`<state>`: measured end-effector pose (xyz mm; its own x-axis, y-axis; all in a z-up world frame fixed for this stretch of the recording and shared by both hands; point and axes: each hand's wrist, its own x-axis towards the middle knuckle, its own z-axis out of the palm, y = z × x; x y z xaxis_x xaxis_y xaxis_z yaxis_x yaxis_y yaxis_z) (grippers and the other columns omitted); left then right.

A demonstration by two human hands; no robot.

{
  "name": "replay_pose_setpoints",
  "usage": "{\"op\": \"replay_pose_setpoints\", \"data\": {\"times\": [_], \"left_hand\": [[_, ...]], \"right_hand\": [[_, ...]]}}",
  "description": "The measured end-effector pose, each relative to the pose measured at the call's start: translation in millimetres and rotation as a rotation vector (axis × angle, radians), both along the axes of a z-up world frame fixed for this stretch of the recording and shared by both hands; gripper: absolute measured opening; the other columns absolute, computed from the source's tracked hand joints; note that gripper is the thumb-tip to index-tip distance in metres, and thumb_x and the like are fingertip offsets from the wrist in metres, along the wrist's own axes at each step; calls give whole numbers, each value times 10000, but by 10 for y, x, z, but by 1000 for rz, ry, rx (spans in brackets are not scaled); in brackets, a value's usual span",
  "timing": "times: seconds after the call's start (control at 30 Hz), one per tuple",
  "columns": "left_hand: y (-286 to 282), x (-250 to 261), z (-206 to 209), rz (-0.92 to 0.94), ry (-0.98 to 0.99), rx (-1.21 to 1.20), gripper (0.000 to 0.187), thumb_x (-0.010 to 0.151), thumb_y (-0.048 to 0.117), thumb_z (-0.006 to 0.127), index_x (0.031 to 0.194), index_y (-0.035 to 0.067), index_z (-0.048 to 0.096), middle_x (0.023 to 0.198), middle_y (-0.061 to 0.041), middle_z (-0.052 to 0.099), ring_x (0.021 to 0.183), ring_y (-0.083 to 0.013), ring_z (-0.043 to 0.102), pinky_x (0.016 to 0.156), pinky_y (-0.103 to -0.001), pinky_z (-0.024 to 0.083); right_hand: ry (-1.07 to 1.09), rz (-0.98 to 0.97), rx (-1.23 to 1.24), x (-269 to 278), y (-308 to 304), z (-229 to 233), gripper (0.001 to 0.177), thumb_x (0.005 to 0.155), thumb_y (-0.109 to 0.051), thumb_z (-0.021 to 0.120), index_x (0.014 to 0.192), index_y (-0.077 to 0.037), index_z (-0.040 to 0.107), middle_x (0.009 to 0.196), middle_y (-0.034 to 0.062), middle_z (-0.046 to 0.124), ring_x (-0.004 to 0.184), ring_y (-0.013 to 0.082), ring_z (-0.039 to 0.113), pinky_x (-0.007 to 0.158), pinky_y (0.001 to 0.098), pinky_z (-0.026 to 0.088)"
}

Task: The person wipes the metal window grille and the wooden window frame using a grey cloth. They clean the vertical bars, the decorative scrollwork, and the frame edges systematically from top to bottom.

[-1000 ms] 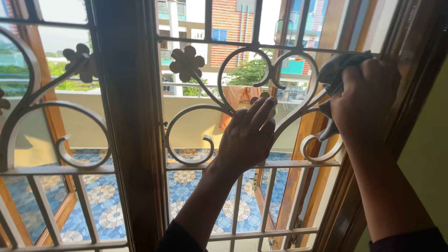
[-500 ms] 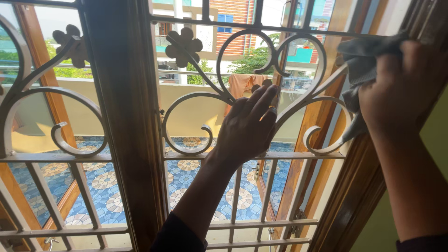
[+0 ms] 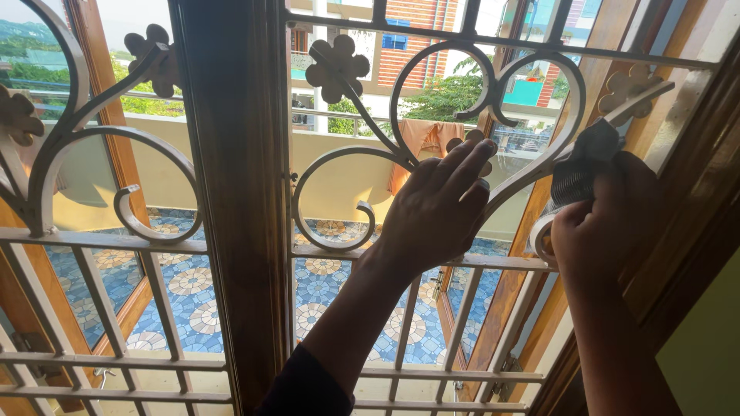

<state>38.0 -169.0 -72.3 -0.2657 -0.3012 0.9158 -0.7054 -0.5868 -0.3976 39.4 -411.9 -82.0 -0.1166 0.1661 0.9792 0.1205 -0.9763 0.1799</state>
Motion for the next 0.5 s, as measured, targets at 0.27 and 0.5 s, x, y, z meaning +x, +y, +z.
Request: {"op": "replay_pose_setpoints", "data": {"times": [0.27, 0.5], "left_hand": [[-10, -48, 29, 33, -20, 3, 104, 932, 45, 717, 998, -22, 672, 1438, -214, 577, 1339, -328, 601, 1010, -437, 520], [-14, -77, 31, 84, -45, 0, 96, 926, 56, 720, 958, -18, 669, 1444, -220, 576, 1315, -329, 610, 1002, -438, 525]], "right_hand": [[175, -262, 17, -178, -189, -148, 145, 984, 49, 639, 1096, -21, 581, 1130, 168, 549, 1073, 370, 583, 938, 475, 488], [123, -341, -19, -374, -130, -391, 331, 802, 1, 683, 1131, 21, 655, 1151, 201, 571, 1087, 360, 602, 923, 465, 537]]}}
